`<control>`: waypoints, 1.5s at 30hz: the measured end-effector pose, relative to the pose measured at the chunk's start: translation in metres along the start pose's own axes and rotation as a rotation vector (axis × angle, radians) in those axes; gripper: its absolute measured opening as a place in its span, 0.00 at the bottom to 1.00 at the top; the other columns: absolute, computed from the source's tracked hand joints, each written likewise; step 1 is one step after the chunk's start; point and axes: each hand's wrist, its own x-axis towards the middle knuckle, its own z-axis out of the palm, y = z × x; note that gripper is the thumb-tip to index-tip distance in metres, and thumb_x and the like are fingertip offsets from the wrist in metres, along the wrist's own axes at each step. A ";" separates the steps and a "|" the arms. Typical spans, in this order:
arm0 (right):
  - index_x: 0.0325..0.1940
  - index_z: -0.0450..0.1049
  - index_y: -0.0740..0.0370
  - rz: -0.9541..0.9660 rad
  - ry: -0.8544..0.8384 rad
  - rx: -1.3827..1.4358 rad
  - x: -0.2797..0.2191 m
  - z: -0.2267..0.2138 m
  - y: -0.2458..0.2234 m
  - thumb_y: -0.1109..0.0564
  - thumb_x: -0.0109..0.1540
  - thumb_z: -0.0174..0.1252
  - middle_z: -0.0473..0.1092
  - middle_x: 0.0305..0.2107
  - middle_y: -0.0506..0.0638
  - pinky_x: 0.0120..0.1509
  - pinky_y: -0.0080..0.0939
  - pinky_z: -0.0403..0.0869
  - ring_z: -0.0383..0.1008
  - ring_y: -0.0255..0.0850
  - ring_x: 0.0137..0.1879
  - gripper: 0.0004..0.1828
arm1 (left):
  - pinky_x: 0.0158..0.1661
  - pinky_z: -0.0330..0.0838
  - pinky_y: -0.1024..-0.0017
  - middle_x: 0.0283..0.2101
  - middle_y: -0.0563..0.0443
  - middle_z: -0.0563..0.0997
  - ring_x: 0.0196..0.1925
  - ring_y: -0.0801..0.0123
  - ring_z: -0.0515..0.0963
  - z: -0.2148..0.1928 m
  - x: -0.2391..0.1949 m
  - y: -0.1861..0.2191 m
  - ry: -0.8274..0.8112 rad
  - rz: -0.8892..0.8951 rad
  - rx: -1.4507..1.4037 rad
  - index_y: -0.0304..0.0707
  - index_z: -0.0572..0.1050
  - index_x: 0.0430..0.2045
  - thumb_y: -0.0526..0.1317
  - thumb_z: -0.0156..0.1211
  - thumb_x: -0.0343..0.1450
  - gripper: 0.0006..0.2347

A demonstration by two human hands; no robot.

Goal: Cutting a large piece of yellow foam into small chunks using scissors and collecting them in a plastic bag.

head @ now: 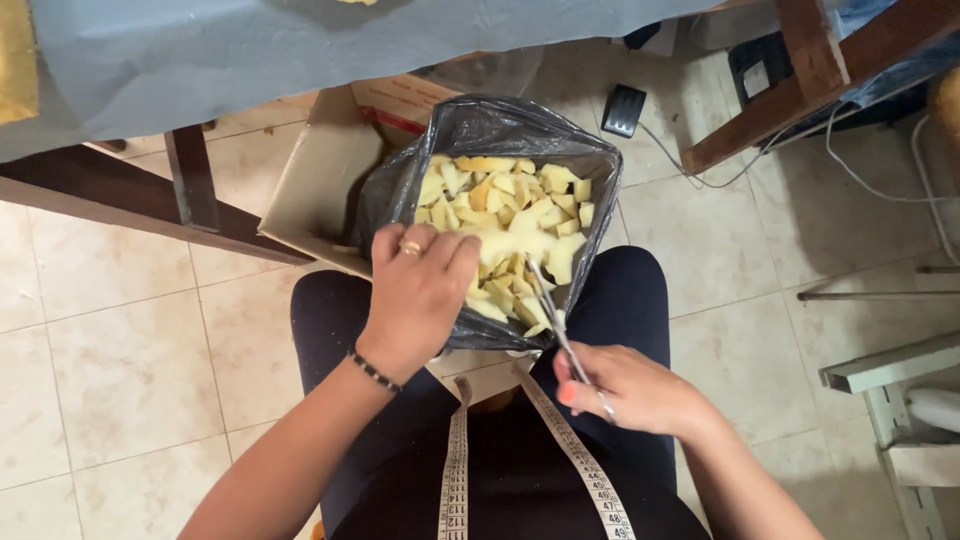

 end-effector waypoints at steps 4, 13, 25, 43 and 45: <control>0.36 0.70 0.57 -0.038 0.000 0.006 0.029 0.008 -0.003 0.30 0.65 0.50 0.78 0.22 0.54 0.35 0.53 0.78 0.85 0.50 0.32 0.27 | 0.49 0.65 0.57 0.31 0.52 0.71 0.41 0.60 0.72 -0.012 -0.001 0.017 0.034 0.058 0.087 0.41 0.75 0.36 0.35 0.55 0.74 0.02; 0.28 0.71 0.57 0.160 0.137 0.093 0.054 0.016 -0.010 0.39 0.63 0.62 0.71 0.11 0.45 0.29 0.34 0.76 0.79 0.38 0.20 0.21 | 0.46 0.67 0.57 0.29 0.49 0.71 0.38 0.58 0.72 -0.016 -0.005 0.018 0.144 0.099 0.089 0.39 0.76 0.31 0.30 0.57 0.73 0.03; 0.25 0.74 0.61 -0.114 0.146 0.324 -0.012 -0.014 0.041 0.51 0.63 0.59 0.73 0.09 0.49 0.28 0.39 0.77 0.75 0.37 0.19 0.15 | 0.50 0.63 0.57 0.33 0.51 0.80 0.44 0.59 0.76 0.001 0.027 0.044 -0.159 -0.078 -0.122 0.42 0.81 0.36 0.38 0.67 0.68 0.06; 0.49 0.66 0.61 -0.036 0.275 0.300 -0.024 -0.001 0.024 0.10 0.48 0.40 0.72 0.31 0.54 0.37 0.38 0.69 0.72 0.40 0.32 0.54 | 0.43 0.64 0.60 0.25 0.50 0.76 0.38 0.57 0.76 0.091 0.023 0.074 -0.154 -0.078 -0.197 0.43 0.78 0.30 0.37 0.64 0.64 0.05; 0.51 0.67 0.62 -0.053 0.312 0.296 -0.021 -0.002 0.017 0.12 0.52 0.37 0.76 0.34 0.57 0.40 0.40 0.70 0.73 0.42 0.35 0.53 | 0.44 0.65 0.59 0.22 0.54 0.79 0.36 0.58 0.78 0.077 0.025 0.067 -0.210 -0.119 -0.219 0.47 0.79 0.25 0.38 0.60 0.65 0.02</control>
